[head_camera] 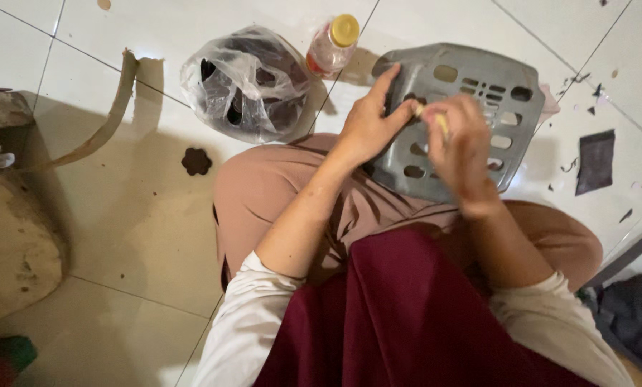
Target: The person sits on the floor and smooths dark flower-shaped cut pieces one at a time, rubbing each piece with a yellow sponge block over a plastic basket. Finished pieces are set on the floor beside a plastic bag holding more pieces.
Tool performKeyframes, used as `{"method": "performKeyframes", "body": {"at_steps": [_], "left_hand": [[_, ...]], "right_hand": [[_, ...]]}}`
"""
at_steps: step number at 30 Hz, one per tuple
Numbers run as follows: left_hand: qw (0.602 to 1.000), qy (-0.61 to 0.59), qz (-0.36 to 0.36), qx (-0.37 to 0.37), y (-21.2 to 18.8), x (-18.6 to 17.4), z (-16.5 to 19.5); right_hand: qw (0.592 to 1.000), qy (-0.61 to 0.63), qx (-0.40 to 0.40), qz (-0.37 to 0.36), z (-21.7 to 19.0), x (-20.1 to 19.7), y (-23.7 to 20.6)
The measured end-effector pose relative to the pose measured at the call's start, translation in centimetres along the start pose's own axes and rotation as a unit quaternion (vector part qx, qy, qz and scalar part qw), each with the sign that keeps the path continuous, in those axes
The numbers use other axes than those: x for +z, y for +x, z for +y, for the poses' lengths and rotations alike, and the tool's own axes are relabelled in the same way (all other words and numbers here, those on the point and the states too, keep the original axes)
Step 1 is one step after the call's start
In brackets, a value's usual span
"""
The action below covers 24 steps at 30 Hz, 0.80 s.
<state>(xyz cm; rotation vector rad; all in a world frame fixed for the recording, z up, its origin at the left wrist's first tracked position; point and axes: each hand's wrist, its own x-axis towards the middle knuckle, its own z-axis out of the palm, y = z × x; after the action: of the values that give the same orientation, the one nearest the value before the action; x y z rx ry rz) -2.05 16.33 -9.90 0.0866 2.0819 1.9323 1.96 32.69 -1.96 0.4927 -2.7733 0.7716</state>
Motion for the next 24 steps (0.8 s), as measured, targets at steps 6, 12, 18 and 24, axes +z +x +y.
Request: {"method": "performKeyframes", "body": {"at_steps": [6, 12, 18, 24], "left_hand": [[1.0, -0.004, -0.007, 0.011, 0.2, -0.1, -0.3], [1.0, -0.004, -0.018, -0.011, 0.1, -0.2, -0.5], [0.999, -0.023, -0.008, 0.043, 0.7, 0.4, -1.8], [0.997, 0.01, 0.007, 0.082, 1.5, -0.9, -0.2]], "right_hand": [[0.999, 0.005, 0.022, 0.048, 0.4, -0.3, 1.6], [1.0, -0.005, 0.004, 0.027, 0.4, 0.0, 1.3], [1.0, -0.005, 0.009, 0.013, 2.7, 0.7, 0.6], [0.999, 0.027, -0.001, 0.034, 4.2, 1.5, 0.3]]}}
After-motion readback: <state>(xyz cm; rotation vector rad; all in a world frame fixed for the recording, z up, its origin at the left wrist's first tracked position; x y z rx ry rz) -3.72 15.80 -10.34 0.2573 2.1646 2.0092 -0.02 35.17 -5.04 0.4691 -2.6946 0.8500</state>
